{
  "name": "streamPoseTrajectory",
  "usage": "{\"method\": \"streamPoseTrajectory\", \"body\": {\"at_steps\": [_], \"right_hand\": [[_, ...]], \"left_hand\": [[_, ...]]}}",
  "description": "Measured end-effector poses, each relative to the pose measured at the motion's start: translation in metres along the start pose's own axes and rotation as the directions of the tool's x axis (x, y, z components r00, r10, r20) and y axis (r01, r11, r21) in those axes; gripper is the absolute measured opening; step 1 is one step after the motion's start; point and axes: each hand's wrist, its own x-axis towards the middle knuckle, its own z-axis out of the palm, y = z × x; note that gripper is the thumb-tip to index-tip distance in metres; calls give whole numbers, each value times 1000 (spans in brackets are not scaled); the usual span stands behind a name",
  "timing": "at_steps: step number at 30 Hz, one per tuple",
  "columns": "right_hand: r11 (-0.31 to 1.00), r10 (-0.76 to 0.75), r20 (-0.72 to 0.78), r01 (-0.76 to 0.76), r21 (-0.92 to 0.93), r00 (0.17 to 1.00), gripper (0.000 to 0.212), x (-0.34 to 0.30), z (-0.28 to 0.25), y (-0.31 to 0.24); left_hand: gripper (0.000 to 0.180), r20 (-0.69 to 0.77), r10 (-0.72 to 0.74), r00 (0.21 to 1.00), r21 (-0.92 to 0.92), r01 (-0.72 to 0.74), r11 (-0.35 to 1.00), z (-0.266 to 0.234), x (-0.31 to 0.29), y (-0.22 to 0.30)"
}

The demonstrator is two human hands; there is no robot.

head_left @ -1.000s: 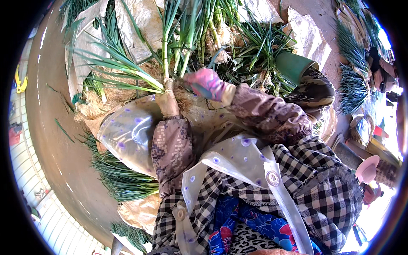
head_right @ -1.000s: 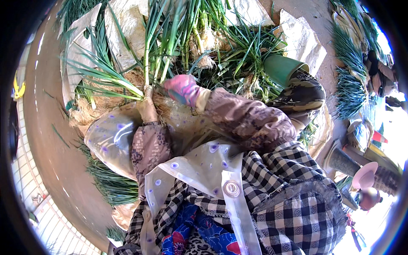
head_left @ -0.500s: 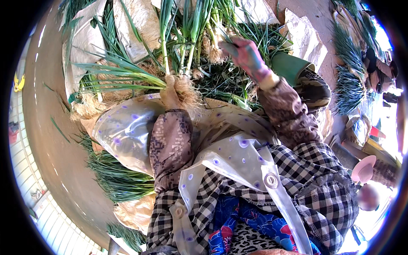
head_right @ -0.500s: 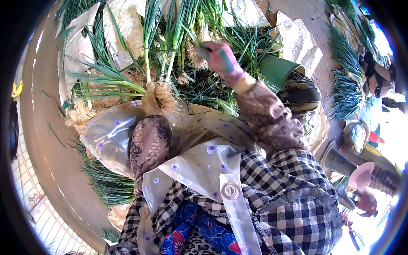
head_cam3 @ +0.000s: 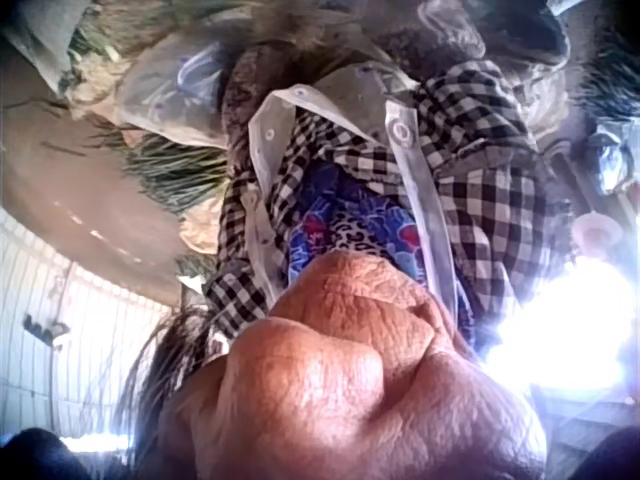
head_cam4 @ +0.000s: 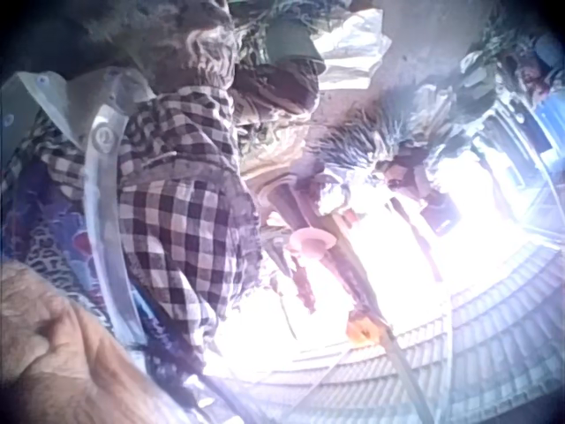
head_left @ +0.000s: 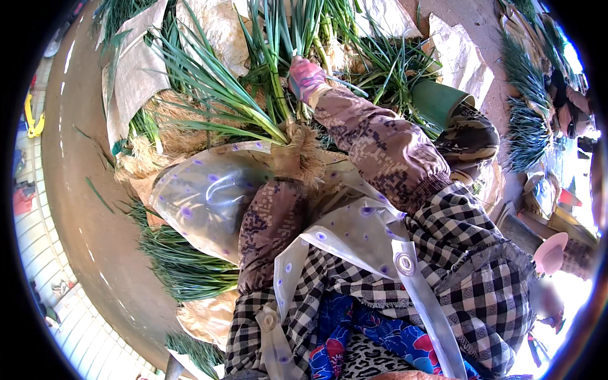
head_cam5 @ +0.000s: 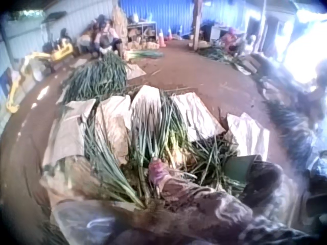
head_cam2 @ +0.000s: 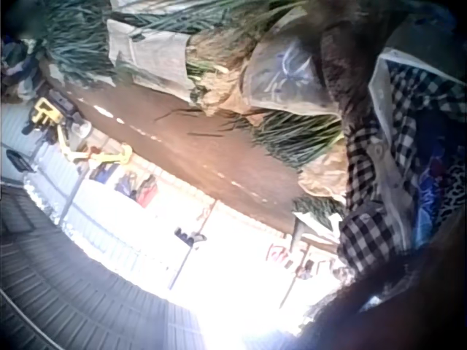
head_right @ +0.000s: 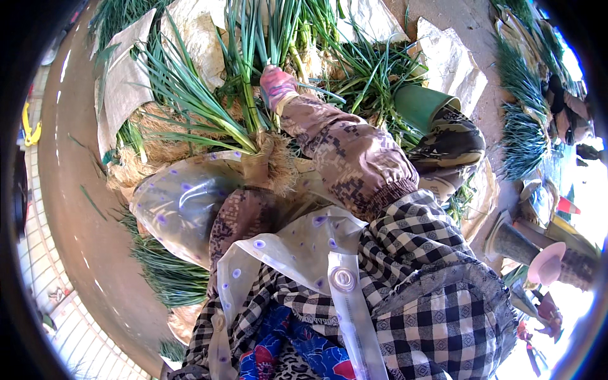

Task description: The person processes bundles of scallions by hand while sitting on the floor. The person picks up individual bundles, uses their hands to strip away dried or damaged outer leaves and debris from the stalks and root ends, and sets the cleaned bundles aside.

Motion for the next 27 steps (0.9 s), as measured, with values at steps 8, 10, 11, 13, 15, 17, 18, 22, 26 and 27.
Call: {"method": "streamPoseTrajectory", "body": {"at_steps": [8,10,11,13,15,17,18,22,26,27], "right_hand": [[669,87,-19,-44,742,996,19,-47,-50,14],[242,97,-28,4,970,995,20,-52,-34,10],[36,73,-26,23,999,997,20,-60,-31,1],[-130,-92,40,-51,990,995,21,-82,-33,-14],[143,-310,84,-41,989,947,19,-108,-52,-18],[203,-435,346,-284,937,831,23,-122,-89,-14],[358,-481,241,-62,932,843,24,-128,-85,-13],[-249,-719,382,-728,639,581,24,-176,-76,-19],[-3,-629,295,-382,924,719,27,-163,-156,-3],[-235,-487,290,-444,865,824,27,-157,-152,8]], "left_hand": [[18,-265,78,961,143,-41,989,-2,5,-8],[19,-299,58,952,143,-16,990,1,9,-5],[18,-316,38,948,119,0,993,-2,16,-5],[19,-322,19,947,20,-14,1000,-11,20,-5],[19,-385,-40,922,-8,40,999,-23,22,-9],[18,-415,-89,906,29,111,993,-37,25,-13],[18,-406,-122,906,49,154,987,-41,29,-15],[19,-213,-349,913,-50,347,937,-67,49,-9],[21,-44,-464,885,-20,463,886,-98,46,1],[25,-252,-217,943,-75,204,976,-50,30,7]]}}
